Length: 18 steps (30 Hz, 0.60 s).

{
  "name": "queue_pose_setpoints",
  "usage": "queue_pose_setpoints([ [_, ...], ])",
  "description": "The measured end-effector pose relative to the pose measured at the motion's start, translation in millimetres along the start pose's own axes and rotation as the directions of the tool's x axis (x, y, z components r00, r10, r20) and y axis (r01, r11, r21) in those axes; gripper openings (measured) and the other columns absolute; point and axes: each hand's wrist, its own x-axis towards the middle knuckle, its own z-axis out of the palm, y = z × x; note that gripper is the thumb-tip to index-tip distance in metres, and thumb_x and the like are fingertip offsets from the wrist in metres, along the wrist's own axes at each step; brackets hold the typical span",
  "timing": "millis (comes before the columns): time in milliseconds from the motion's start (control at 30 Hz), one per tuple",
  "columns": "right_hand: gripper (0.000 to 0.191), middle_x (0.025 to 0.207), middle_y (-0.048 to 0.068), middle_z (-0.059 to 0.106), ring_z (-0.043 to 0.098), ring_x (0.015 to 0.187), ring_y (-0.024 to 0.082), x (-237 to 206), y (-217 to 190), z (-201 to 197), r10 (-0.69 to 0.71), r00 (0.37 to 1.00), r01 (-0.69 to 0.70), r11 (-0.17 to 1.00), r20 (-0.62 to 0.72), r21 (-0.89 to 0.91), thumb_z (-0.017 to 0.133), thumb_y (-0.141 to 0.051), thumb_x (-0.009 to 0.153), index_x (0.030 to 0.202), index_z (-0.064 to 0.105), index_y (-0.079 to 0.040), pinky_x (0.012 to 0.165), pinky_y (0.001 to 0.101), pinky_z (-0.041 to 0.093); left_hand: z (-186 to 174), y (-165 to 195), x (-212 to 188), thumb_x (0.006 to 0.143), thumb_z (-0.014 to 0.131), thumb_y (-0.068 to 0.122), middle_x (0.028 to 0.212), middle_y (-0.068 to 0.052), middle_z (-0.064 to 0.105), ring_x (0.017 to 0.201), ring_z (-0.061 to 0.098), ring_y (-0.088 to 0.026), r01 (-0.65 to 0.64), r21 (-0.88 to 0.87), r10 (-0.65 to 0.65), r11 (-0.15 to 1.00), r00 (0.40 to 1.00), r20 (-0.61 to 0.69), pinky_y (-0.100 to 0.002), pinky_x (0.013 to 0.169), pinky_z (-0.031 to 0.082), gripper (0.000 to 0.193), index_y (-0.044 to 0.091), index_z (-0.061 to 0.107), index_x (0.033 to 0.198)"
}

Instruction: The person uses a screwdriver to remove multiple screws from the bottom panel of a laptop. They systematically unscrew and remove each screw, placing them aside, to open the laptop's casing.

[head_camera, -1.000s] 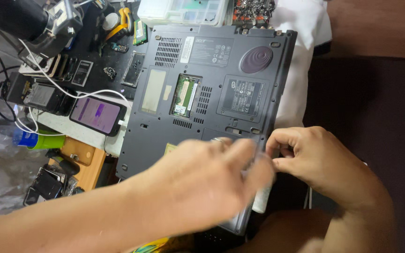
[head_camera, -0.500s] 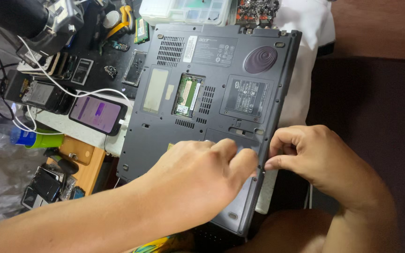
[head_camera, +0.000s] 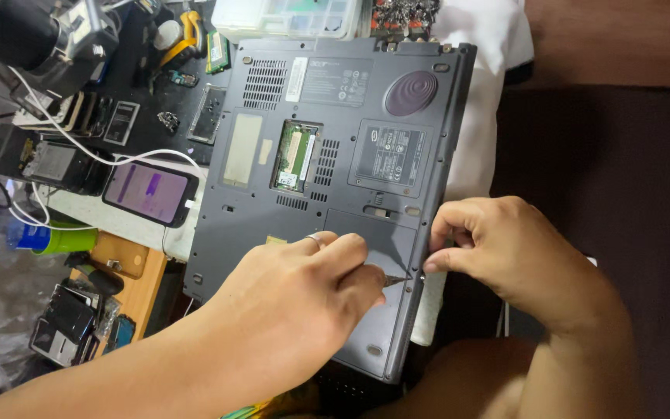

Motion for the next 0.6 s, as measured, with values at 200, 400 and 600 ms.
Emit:
queue_pose_setpoints([
  [200, 0.018, 0.054, 0.006, 0.064, 0.055, 0.050, 0.016, 0.3, 2.5, 0.8, -0.012, 1.000, 0.014, 0.999, -0.029, 0.048, 0.086, -0.024, 0.076, 0.080, 0.078, -0.009, 0.052, 0.0343, 0.044, 1.1, 3.1, -2.2, 0.070, 0.068, 0.011, 0.089, -0.009, 0.053, 0.083, 0.063, -0.025, -0.092, 0.091, 0.099, 0.992, 0.993, -0.069, -0.035, 0.058, 0.052, 0.020, -0.001, 0.063, 0.084],
  [400, 0.020, 0.049, 0.004, 0.064, 0.057, 0.045, 0.014, 0.1, 5.6, 2.3, -0.134, 0.987, 0.143, 0.985, -0.091, 0.100, 0.085, -0.025, 0.070, 0.079, 0.076, -0.009, 0.048, 0.0341, 0.045, 2.1, 3.4, 4.7, 0.066, 0.068, 0.012, 0.088, -0.010, 0.053, 0.081, 0.061, -0.025, -0.124, 0.088, 0.129, 0.988, 0.990, -0.050, -0.035, 0.056, 0.050, 0.022, -0.002, 0.063, 0.081],
  [600, 0.019, 0.048, 0.006, 0.064, 0.055, 0.045, 0.017, 0.2, 3.7, 2.6, -0.050, 0.997, 0.054, 0.995, -0.053, 0.079, 0.085, -0.027, 0.074, 0.077, 0.076, -0.011, 0.049, 0.0354, 0.044, 0.6, 6.2, 7.7, 0.066, 0.068, 0.014, 0.088, -0.011, 0.054, 0.081, 0.061, -0.025, -0.157, 0.100, 0.162, 0.982, 0.986, -0.041, -0.034, 0.058, 0.052, 0.023, -0.003, 0.066, 0.081],
])
